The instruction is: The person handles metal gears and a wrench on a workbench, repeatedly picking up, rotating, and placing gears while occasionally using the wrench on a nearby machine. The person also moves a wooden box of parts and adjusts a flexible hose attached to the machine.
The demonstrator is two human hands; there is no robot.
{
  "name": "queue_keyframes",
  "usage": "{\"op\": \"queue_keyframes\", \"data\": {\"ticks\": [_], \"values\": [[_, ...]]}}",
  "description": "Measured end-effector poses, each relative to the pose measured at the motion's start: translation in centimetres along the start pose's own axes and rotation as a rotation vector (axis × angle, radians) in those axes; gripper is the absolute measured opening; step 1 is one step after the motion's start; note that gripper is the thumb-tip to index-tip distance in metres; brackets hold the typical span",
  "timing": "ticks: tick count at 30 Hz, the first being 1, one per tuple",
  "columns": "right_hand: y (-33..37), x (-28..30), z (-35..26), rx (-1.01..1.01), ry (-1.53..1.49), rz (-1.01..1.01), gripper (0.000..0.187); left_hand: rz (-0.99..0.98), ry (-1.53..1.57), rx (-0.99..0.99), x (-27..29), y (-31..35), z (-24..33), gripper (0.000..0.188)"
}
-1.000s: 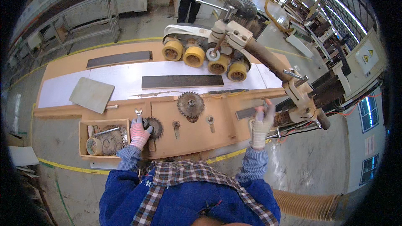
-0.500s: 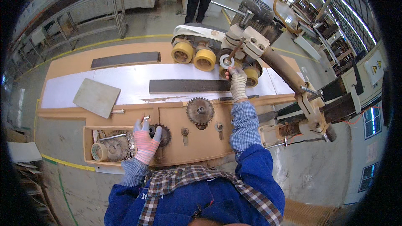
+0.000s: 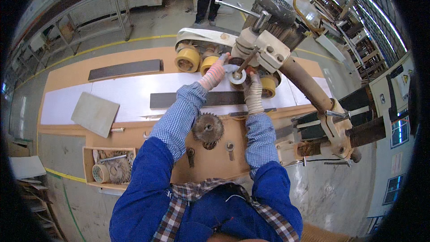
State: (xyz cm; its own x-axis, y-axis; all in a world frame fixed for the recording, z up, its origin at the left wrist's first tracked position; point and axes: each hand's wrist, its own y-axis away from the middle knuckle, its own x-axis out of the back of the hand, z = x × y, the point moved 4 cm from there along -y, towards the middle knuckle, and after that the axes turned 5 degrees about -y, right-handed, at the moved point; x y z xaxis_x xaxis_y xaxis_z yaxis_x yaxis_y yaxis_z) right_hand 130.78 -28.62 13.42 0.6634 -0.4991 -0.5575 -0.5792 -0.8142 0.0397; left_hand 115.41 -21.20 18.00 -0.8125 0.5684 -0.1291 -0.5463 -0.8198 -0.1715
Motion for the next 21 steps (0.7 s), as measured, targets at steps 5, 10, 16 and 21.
{"op": "queue_keyframes", "data": {"ticks": [5, 10, 16, 21], "values": [[1.3, -2.2, -0.6, -0.106, -0.224, -0.422, 0.024, -0.066, 0.055, -0.015, -0.4, 0.9, -1.1, 0.07], [3.4, -1.5, -1.6, -0.063, 0.203, -0.276, 0.021, 0.022, -0.122, 0.189, -0.3, 2.9, 0.2, 0.038], [3.7, -2.2, -1.5, -0.001, 0.256, -0.301, 0.025, -0.045, -0.049, 0.155, -0.4, 3.3, 0.2, 0.034], [4.0, -2.2, -1.9, -0.052, 0.238, -0.388, 0.033, -0.2, -0.015, 0.052, 0.4, 2.7, -0.8, 0.034]]}}
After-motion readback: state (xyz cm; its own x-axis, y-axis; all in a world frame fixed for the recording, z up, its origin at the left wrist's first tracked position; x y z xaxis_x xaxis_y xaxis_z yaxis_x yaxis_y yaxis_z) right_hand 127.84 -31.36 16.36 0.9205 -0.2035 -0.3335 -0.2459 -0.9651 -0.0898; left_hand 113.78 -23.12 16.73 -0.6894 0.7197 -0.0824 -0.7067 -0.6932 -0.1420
